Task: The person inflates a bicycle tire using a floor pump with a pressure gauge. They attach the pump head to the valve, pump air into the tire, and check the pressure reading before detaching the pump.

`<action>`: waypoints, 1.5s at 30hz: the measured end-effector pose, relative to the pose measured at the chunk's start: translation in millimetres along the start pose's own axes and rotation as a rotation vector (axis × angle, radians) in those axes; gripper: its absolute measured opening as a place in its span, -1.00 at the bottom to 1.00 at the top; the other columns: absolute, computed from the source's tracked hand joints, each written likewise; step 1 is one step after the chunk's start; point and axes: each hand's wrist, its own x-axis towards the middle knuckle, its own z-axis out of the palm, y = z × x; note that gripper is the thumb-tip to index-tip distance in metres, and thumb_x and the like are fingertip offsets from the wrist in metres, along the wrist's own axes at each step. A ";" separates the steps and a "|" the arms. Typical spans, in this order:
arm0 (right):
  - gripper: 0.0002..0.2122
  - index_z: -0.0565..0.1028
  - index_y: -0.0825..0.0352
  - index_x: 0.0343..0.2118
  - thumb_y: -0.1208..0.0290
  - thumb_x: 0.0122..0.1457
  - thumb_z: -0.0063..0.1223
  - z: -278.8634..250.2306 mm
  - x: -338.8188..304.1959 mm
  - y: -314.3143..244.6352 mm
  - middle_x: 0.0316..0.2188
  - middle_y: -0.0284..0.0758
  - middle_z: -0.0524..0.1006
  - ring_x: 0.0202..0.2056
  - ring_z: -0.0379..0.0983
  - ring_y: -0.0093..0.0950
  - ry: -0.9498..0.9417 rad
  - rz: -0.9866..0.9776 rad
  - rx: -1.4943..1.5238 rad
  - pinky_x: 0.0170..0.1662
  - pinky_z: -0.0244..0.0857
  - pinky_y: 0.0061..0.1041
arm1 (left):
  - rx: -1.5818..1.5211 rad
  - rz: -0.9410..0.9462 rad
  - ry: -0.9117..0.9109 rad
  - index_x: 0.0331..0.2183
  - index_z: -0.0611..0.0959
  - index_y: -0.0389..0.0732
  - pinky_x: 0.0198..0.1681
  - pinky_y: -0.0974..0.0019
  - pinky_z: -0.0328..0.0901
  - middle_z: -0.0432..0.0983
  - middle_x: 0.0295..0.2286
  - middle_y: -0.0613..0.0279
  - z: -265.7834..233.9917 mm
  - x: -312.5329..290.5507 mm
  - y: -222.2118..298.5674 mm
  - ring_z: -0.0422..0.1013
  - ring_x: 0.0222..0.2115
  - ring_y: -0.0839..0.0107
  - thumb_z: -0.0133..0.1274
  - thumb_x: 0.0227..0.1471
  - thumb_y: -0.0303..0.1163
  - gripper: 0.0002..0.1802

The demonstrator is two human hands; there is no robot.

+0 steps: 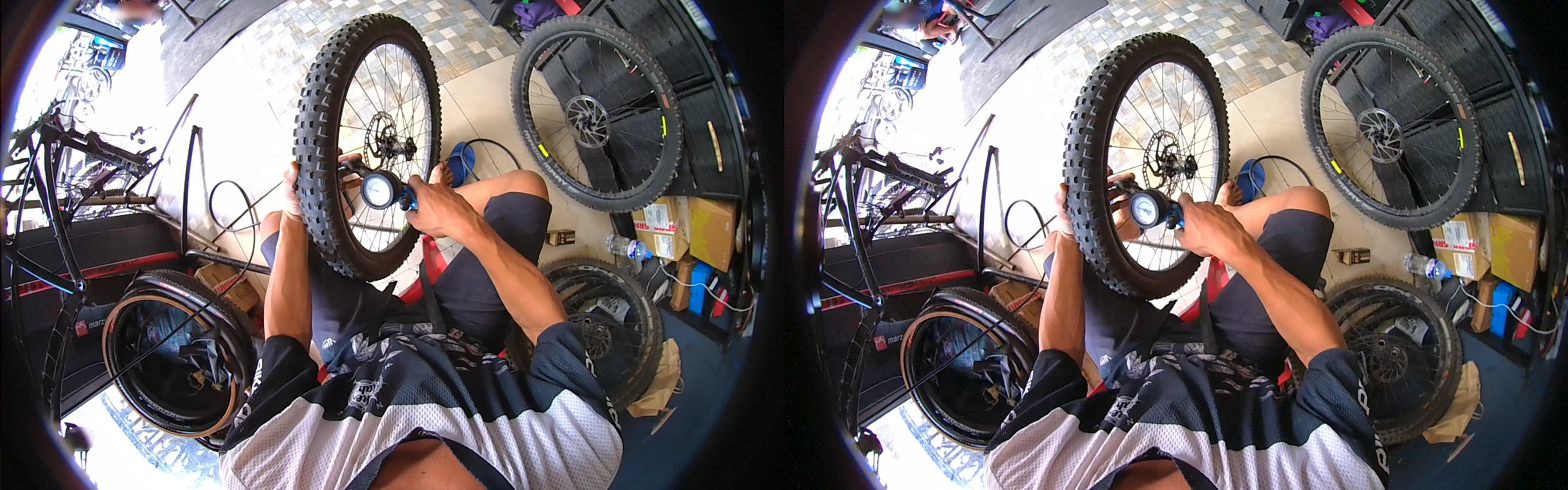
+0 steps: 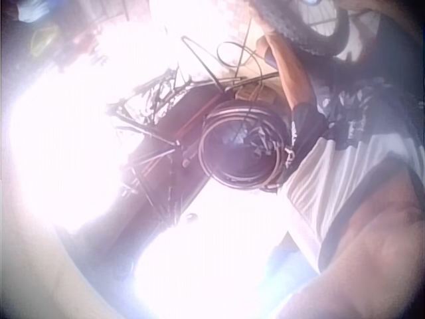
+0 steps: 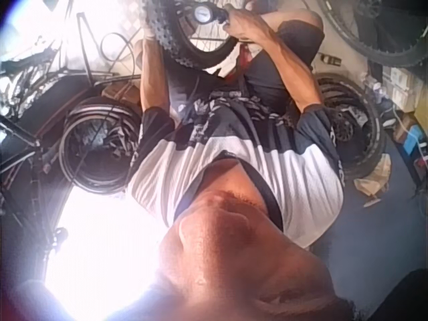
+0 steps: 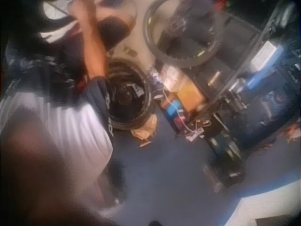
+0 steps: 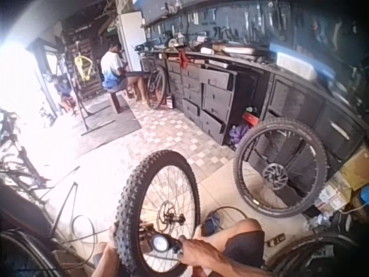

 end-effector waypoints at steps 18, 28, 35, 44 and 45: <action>-0.50 0.36 0.60 0.04 0.33 0.10 0.07 7.3 6.5 4.3 -0.25 0.20 0.64 -0.12 0.62 0.11 -0.005 -0.035 0.022 0.06 0.45 -0.04 | -0.013 -0.007 0.015 0.30 0.35 -0.40 0.24 -0.30 0.30 0.31 0.21 -0.53 1.8 -1.4 1.4 0.44 0.13 -0.23 0.15 -0.02 0.53 0.26; -0.49 0.37 0.60 0.05 0.33 0.11 0.08 6.1 6.7 3.7 -0.25 0.22 0.64 -0.12 0.63 0.10 -0.019 -0.025 0.000 0.07 0.46 -0.05 | 0.007 -0.008 -0.002 0.31 0.34 -0.40 0.22 -0.26 0.34 0.31 0.22 -0.51 1.0 -1.7 2.6 0.43 0.14 -0.20 0.12 0.01 0.53 0.25; -0.48 0.35 0.62 0.07 0.33 0.12 0.06 4.4 6.4 0.4 -0.24 0.22 0.64 -0.12 0.63 0.10 -0.045 -0.010 -0.016 0.06 0.46 -0.05 | 0.014 -0.025 0.027 0.31 0.34 -0.40 0.27 -0.26 0.28 0.27 0.24 -0.54 -1.0 -3.2 2.0 0.39 0.19 -0.21 0.12 -0.03 0.56 0.29; -0.47 0.33 0.61 0.07 0.31 0.14 0.07 2.1 5.9 -0.9 -0.25 0.20 0.64 -0.11 0.63 0.09 -0.060 -0.007 -0.019 0.07 0.45 -0.05 | 0.002 -0.018 0.030 0.31 0.35 -0.40 0.23 -0.25 0.32 0.35 0.21 -0.48 0.8 -3.5 1.2 0.43 0.14 -0.19 0.12 -0.02 0.55 0.28; -0.47 0.33 0.61 0.07 0.31 0.14 0.08 2.6 5.9 -0.5 -0.26 0.20 0.64 -0.12 0.63 0.09 -0.055 -0.010 -0.013 0.07 0.45 -0.05 | 0.012 -0.015 0.033 0.31 0.35 -0.40 0.23 -0.25 0.32 0.35 0.20 -0.48 1.3 -3.7 1.1 0.43 0.13 -0.18 0.12 -0.02 0.55 0.27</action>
